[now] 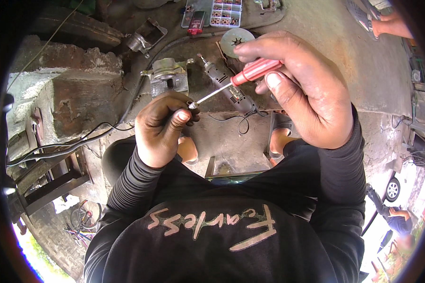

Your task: The person uses a rotary tool to grind a metal part, then switches to a screwdriver to adjust a small component. They handle the part with both hands, repositioning it frequently while seated on the floor.

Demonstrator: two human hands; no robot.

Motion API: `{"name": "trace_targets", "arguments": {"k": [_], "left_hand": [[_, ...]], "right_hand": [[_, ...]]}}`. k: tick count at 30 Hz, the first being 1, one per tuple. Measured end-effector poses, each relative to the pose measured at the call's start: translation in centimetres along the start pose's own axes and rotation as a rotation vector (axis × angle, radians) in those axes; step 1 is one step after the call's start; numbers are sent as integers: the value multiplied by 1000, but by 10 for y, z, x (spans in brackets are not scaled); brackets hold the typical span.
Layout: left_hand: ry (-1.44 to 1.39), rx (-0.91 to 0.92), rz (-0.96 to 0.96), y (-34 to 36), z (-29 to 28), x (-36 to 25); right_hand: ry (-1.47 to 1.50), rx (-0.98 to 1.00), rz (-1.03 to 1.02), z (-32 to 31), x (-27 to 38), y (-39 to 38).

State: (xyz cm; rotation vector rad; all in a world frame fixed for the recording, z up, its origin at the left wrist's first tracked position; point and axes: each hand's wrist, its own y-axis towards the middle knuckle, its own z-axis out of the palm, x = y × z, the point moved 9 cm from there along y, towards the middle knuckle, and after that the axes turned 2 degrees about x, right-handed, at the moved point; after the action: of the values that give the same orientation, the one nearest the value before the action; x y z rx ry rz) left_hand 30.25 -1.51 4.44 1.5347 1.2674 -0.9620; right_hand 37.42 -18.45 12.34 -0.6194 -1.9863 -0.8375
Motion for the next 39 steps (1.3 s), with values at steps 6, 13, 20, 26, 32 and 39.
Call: {"name": "trace_targets", "arguments": {"k": [6,13,20,26,32,39], "left_hand": [[96,-38,101,0,-2,-11],[129,-55,135,1,-2,-14],[130,-31,136,1,-1,-14],[144,-16,129,2,1,-14],[160,-19,155,2,2,-16],[157,0,123,1,4,-16]], "right_hand": [[-160,46,27,2,-1,1],[-369,216,-118,12,13,6],[-382,256,-155,17,14,3],[-588,273,-180,26,14,2],[-617,280,-245,28,15,6],[-812,216,-323,30,18,4]]}}
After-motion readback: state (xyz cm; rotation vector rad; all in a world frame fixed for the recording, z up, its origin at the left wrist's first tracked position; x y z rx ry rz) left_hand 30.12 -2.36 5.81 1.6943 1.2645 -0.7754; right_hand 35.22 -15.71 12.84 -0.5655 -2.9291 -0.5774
